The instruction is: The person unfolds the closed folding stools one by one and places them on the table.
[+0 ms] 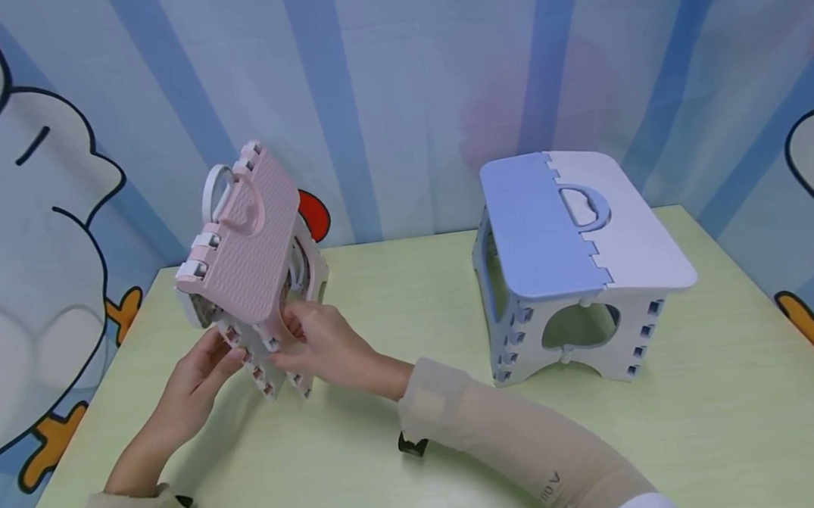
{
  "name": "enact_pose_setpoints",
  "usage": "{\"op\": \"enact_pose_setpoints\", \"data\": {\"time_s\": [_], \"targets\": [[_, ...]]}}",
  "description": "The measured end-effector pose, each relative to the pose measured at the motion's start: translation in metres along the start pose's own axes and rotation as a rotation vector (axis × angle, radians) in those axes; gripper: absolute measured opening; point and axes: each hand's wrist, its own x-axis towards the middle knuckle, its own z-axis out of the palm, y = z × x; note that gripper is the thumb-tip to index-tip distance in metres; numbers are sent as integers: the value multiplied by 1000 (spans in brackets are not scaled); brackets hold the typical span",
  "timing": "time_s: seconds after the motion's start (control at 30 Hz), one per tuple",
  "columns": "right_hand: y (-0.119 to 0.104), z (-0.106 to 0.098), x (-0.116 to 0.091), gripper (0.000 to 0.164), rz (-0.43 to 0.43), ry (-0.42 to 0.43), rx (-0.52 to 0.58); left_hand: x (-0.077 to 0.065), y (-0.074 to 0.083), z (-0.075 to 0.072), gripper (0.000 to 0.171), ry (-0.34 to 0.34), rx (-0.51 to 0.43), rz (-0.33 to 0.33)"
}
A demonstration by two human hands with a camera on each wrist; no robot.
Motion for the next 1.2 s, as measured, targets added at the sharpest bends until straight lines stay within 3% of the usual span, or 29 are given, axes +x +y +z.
{"op": "enact_pose_setpoints", "data": {"time_s": [1.2], "targets": [[4,-12,-9,31,23,9,7,1,1,0,49,-6,-23,-2]]}}
